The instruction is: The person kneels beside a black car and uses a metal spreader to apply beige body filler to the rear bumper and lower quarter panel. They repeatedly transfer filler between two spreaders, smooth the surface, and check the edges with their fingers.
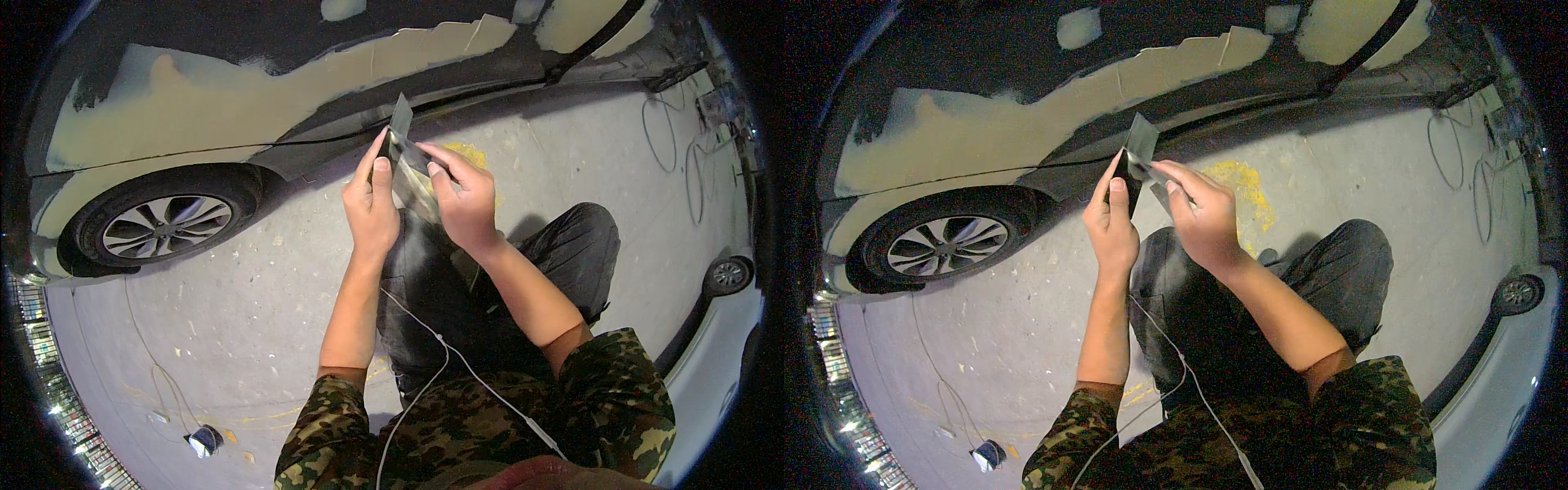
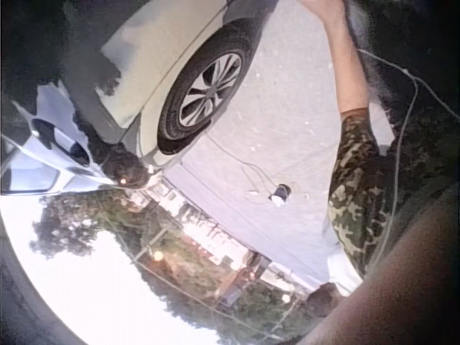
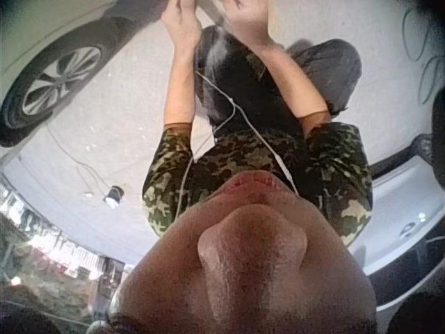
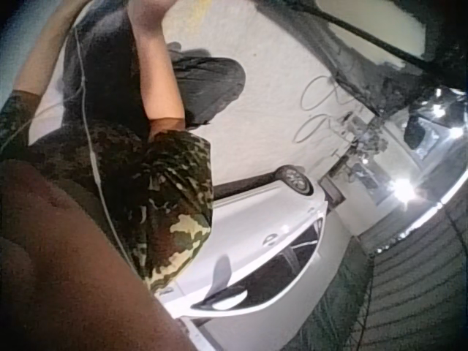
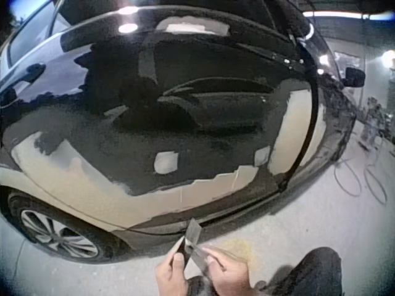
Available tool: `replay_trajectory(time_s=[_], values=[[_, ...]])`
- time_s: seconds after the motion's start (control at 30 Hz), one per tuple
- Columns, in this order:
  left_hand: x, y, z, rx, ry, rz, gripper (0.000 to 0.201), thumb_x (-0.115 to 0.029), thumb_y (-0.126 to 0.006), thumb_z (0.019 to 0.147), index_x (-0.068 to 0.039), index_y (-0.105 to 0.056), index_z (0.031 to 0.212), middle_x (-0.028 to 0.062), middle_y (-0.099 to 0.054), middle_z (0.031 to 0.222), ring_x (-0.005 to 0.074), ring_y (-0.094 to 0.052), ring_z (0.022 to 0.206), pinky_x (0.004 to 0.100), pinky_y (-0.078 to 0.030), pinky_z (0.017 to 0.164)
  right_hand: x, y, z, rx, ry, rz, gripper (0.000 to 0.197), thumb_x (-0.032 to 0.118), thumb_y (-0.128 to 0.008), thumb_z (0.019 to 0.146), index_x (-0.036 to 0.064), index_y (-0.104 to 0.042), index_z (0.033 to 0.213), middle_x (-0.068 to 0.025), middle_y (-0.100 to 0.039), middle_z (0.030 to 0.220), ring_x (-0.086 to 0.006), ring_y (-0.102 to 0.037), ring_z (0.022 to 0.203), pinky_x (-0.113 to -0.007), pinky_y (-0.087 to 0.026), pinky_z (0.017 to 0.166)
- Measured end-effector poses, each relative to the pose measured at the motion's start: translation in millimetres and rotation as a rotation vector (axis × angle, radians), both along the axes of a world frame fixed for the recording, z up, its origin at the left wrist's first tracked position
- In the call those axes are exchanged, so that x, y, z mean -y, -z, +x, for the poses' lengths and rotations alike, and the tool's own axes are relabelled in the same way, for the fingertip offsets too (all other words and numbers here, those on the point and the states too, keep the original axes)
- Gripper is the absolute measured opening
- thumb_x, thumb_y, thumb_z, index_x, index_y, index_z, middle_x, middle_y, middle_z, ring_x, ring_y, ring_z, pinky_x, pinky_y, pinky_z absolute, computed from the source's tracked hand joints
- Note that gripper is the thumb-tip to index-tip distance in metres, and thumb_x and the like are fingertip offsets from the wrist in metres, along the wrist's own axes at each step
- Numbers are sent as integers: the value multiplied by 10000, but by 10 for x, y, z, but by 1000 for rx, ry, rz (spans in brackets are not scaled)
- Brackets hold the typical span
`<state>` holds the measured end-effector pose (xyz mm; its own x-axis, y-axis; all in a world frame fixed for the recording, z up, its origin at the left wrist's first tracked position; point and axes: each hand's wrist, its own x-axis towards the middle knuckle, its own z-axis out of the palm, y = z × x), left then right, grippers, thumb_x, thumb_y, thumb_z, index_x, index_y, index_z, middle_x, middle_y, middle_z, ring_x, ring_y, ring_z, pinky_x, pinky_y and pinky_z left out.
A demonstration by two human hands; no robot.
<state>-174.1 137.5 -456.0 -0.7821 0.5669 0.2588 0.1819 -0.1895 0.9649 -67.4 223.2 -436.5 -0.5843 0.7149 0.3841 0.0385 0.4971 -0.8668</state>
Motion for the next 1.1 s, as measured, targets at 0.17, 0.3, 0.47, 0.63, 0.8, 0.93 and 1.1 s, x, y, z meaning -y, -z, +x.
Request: replay_trajectory(time_s=[0.17,0.3,0.47,0.63,0.8,0.93,1.1], values=[[94,-269,-109,51,-8,-76,443,-275,-514,1092,28,-584,1406,65,-665,1169,114,-558,1023,255,-447,929,54,106,34,-64,-136,180,274,-54,-573,895,-45,-712,1131,-220,-737,1089,-322,-735,995,-372,-566,883],[269,-440,-286,106,-179,200,507,-305,-546,1080,77,-541,1413,143,-662,1240,179,-611,1139,302,-475,993,5,139,105,-43,-60,89,285,-15,-583,919,-46,-696,1179,-204,-733,1090,-265,-723,995,-340,-548,889],[524,-369,-269,245,-136,426,577,-335,-537,1082,129,-466,1419,208,-607,1324,249,-622,1189,365,-494,1037,-469,124,-98,-192,273,-252,300,37,-567,964,-37,-686,1230,-195,-727,1128,-251,-701,1043,-330,-514,926],[707,-83,-74,335,-153,300,561,-343,-527,1086,120,-494,1401,197,-607,1330,254,-621,1190,374,-489,1039,-1061,124,-457,-231,570,-5,325,67,-582,953,-6,-679,1254,-201,-710,1176,-314,-693,1066,-382,-508,954],[936,128,63,371,-129,225,568,-374,-559,1067,107,-520,1366,175,-616,1321,255,-621,1189,375,-487,1027,-1311,74,-680,-271,725,91,329,85,-557,971,12,-688,1265,-176,-711,1198,-318,-685,1082,-382,-495,981],[1063,239,106,440,-143,211,561,-367,-567,1065,109,-528,1358,171,-636,1290,242,-628,1165,363,-479,1023,-1350,48,-807,-284,806,181,331,56,-563,960,13,-689,1263,-170,-703,1206,-334,-686,1069,-397,-517,948],[1141,309,125,430,-174,215,564,-352,-569,1067,123,-527,1368,176,-642,1281,227,-635,1140,340,-477,1017,-1179,90,-975,-298,783,276,336,22,-574,943,14,-692,1257,-161,-700,1198,-341,-686,1056,-399,-537,913]])
